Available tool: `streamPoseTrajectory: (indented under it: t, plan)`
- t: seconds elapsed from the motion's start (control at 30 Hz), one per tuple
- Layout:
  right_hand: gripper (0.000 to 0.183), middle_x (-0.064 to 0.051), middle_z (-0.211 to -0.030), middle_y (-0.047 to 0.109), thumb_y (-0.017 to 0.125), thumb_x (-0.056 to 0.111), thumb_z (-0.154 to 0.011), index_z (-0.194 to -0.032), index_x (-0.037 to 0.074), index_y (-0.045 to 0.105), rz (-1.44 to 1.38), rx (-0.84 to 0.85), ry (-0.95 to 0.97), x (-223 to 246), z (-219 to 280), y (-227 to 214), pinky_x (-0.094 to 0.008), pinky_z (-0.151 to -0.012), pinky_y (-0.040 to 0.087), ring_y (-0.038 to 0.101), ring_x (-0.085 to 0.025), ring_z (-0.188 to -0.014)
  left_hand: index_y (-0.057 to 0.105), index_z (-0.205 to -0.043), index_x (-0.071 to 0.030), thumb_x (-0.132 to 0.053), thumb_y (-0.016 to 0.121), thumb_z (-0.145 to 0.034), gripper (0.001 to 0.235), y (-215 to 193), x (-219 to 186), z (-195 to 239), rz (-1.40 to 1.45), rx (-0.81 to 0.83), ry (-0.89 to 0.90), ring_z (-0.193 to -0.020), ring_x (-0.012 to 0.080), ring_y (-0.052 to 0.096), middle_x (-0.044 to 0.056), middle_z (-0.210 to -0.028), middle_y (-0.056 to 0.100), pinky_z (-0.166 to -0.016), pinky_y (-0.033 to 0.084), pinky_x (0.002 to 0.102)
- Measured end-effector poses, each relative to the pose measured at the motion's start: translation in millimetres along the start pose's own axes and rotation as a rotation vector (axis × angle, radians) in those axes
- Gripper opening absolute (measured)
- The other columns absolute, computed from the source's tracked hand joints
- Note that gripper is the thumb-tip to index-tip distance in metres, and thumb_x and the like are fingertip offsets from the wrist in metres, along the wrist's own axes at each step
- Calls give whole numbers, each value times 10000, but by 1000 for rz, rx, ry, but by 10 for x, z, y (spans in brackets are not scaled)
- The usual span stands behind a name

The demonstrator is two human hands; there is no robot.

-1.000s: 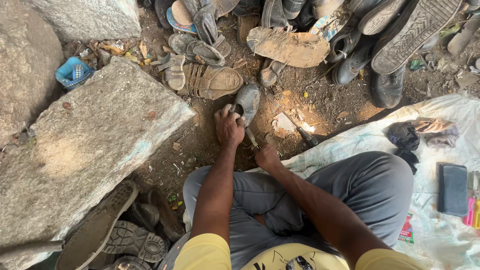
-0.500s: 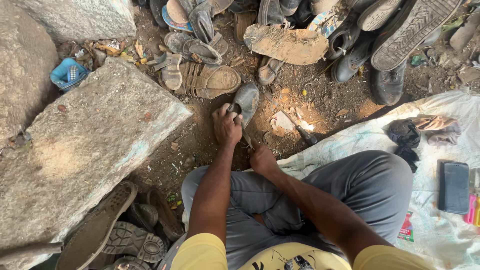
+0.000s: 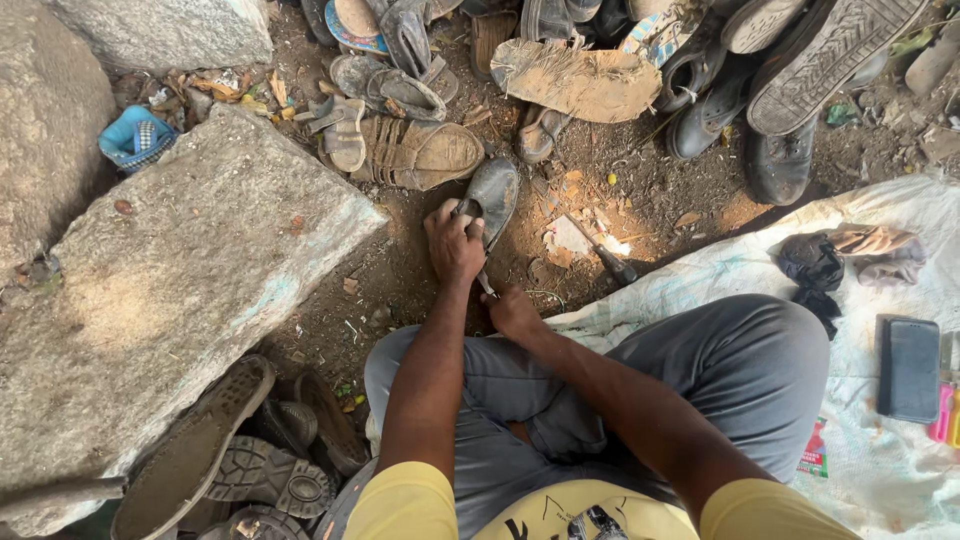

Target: The person sits on a sack and uses a knife to scrape and clean the soles and edges of several worn shoes. They handle each shoe one at a time, turning them over to access different areas, and place them aside after working on them.

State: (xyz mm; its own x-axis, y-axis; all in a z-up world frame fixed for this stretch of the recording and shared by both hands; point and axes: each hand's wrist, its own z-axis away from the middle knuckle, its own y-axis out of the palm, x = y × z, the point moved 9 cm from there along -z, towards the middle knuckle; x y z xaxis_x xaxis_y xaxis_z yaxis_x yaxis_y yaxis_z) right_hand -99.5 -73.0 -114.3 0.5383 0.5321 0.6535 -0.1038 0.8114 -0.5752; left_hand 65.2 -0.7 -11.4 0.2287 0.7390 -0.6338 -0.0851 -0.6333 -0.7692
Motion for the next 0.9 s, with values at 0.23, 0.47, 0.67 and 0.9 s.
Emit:
streamPoseTrajectory:
  t: [0.23, 0.47, 0.67, 0.9]
  plan:
    - [343, -304, -845, 714, 650, 193, -974, -1250, -11, 641, -89, -92, -295, 405, 465, -254, -517, -656, 548, 699, -445, -763, 750, -903, -37, -219, 772, -888, 184, 3, 44, -46, 26, -55, -14, -1281, 347, 476, 71, -1348, 597, -1073, 420, 453]
    - [409, -239, -822, 710, 585, 228, -1008, -1375, 51, 552, -289, 181, 280, 719, 636, -481, -473, -488, 501, 577, -280, -470, 741, -878, -44, -245, 760, -904, 203, 177, 215, -37, 52, 10, -102, -1294, 321, 459, 52, -1387, 570, -1077, 418, 434]
    - [361, -291, -811, 724, 603, 223, -1006, -1287, -3, 623, -118, 102, 12, 353, 467, -374, -475, -611, 545, 688, -358, -608, 764, -951, -42, -264, 765, -907, 226, 293, 242, 68, 20, -9, -182, -1293, 331, 446, 63, -1388, 562, -1091, 402, 477]
    - [434, -304, -973, 742, 561, 324, -1013, -1394, 119, 593, 399, 164, -106, -90, -40, -676, -512, -846, 580, 733, -428, -919, 749, -1100, -52, -437, 778, -885, 442, -52, -521, 12, -357, 245, 5, -1267, 366, 439, 153, -1448, 500, -1063, 347, 516]
